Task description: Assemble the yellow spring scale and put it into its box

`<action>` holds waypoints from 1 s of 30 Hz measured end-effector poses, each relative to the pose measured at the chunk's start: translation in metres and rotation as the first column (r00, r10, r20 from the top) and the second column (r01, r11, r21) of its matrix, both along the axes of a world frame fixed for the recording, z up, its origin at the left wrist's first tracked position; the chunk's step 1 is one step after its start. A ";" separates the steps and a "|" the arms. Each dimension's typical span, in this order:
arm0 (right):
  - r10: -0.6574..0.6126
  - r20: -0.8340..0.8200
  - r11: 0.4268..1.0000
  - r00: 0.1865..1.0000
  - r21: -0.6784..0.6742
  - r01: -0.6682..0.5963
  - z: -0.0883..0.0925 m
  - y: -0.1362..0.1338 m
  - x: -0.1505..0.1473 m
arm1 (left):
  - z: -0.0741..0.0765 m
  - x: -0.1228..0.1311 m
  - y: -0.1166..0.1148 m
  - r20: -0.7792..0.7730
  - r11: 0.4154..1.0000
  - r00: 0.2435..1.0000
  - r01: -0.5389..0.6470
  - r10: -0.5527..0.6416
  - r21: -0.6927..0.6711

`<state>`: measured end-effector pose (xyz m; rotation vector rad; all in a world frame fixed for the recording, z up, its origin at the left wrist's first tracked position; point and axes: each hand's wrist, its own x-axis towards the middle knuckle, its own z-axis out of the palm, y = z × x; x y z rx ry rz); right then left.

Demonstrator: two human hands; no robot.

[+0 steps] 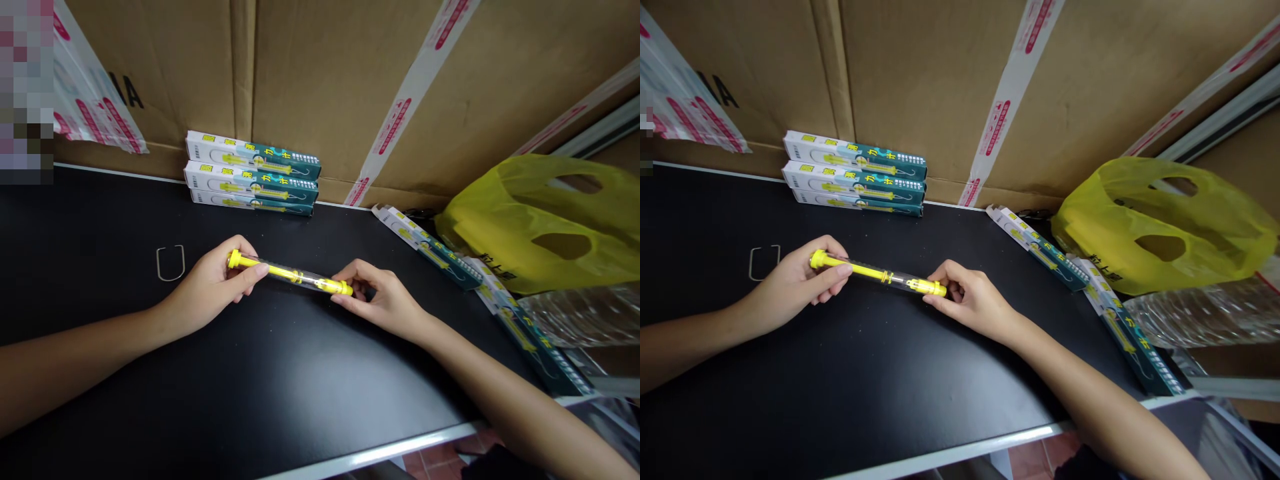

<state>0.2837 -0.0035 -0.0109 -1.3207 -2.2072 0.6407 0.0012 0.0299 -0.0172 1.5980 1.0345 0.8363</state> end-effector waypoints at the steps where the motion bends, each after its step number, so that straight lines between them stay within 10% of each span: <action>1: 0.002 0.000 1.000 1.000 0.001 -0.002 0.000 0.000 0.000 | 0.000 0.000 0.000 -0.001 1.000 1.000 0.000 0.000 0.003; 30: 0.023 0.034 0.999 0.999 0.022 -0.024 -0.001 0.000 0.000 | 0.001 0.000 0.000 -0.017 1.000 1.000 0.005 -0.005 0.021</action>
